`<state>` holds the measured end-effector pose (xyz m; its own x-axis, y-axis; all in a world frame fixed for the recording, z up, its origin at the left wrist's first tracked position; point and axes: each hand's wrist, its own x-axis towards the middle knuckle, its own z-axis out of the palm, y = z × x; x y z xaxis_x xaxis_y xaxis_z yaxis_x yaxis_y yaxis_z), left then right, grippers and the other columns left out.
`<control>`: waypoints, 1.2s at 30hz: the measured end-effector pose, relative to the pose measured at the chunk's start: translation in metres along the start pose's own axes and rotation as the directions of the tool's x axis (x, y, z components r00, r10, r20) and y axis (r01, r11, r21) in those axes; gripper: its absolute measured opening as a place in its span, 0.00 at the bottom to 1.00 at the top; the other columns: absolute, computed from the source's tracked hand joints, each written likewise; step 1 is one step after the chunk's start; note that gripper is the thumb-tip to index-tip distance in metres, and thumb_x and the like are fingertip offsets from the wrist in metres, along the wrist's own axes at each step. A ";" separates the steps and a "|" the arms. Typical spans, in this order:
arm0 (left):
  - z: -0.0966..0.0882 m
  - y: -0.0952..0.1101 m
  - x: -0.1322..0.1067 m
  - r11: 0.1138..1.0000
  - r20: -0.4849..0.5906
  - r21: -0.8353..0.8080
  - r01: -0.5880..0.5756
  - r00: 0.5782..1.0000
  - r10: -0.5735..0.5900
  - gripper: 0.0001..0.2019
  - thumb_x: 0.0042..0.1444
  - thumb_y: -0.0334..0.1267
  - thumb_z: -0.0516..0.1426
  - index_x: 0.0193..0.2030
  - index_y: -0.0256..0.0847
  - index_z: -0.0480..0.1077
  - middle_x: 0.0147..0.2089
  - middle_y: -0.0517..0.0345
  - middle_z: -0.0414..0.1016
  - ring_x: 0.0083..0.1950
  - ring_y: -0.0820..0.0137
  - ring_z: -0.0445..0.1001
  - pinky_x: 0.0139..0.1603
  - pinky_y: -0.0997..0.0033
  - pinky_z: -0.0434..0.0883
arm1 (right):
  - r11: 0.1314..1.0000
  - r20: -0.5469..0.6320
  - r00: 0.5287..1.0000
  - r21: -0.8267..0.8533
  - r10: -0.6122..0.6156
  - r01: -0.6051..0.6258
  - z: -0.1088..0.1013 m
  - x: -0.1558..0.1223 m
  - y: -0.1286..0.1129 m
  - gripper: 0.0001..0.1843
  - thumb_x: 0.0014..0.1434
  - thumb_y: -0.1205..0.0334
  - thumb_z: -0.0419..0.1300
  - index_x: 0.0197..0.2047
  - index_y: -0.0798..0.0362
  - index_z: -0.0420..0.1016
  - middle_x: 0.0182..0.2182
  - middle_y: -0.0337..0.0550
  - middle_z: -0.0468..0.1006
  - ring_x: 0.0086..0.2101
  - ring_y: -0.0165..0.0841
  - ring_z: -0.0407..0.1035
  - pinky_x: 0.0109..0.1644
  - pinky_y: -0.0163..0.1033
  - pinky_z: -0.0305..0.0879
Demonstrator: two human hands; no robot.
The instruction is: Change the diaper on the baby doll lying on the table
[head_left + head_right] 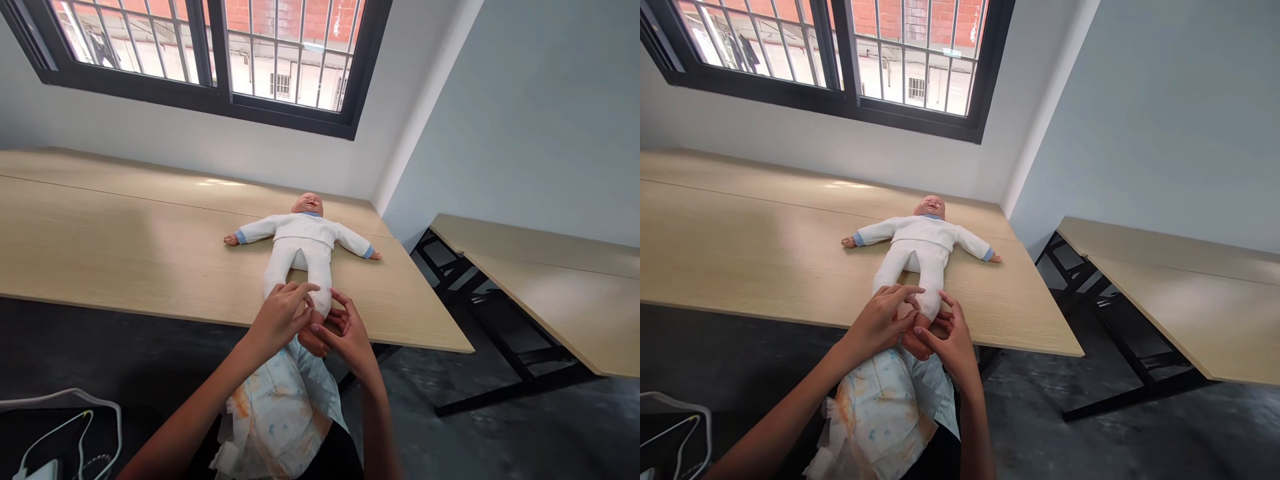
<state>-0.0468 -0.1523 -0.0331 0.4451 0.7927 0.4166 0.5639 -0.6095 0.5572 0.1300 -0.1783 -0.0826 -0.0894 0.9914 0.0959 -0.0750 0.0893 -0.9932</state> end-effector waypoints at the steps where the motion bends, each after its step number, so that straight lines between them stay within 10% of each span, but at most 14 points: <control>1: 0.000 0.001 0.001 1.000 -0.003 -0.016 0.007 1.000 -0.007 0.15 0.58 0.28 0.52 0.51 0.41 0.68 0.40 0.56 0.78 0.46 0.62 0.74 0.51 0.60 0.65 | 1.000 -0.001 1.000 -0.002 0.002 -0.002 0.000 0.000 0.000 0.44 0.47 0.55 0.74 0.63 0.48 0.57 0.49 0.49 0.75 0.49 0.43 0.72 0.56 0.50 0.69; 21: -0.004 -0.015 0.006 0.967 -0.020 -0.251 0.048 0.998 -0.055 0.05 0.54 0.31 0.57 0.38 0.41 0.68 0.40 0.57 0.77 0.45 0.65 0.75 0.47 0.66 0.70 | 0.998 -0.048 0.998 -0.064 -0.031 0.028 0.002 -0.001 0.002 0.41 0.47 0.55 0.73 0.61 0.50 0.60 0.48 0.49 0.76 0.49 0.42 0.73 0.55 0.49 0.70; 30: 0.000 -0.030 -0.056 0.988 -0.204 -0.108 0.114 0.970 -0.134 0.26 0.51 0.43 0.66 0.56 0.48 0.67 0.69 0.47 0.55 0.70 0.53 0.55 0.67 0.47 0.60 | 0.992 -0.144 0.988 -0.119 -0.057 0.040 0.015 -0.020 0.003 0.37 0.54 0.48 0.69 0.61 0.50 0.60 0.52 0.51 0.72 0.50 0.42 0.72 0.55 0.49 0.70; 36: 0.010 -0.027 -0.074 0.965 -0.239 -0.196 0.176 0.945 -0.221 0.25 0.54 0.36 0.63 0.58 0.49 0.64 0.63 0.50 0.58 0.65 0.57 0.64 0.63 0.51 0.67 | 0.917 -0.182 0.950 -0.358 -0.252 0.174 0.031 -0.042 0.011 0.32 0.52 0.51 0.70 0.58 0.46 0.66 0.57 0.48 0.66 0.52 0.42 0.67 0.53 0.46 0.70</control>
<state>-0.0877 -0.1945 -0.0856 0.1298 0.8872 0.4427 0.4861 -0.4461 0.7514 0.1020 -0.2223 -0.0955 0.1152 0.9372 0.3292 0.2713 0.2892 -0.9180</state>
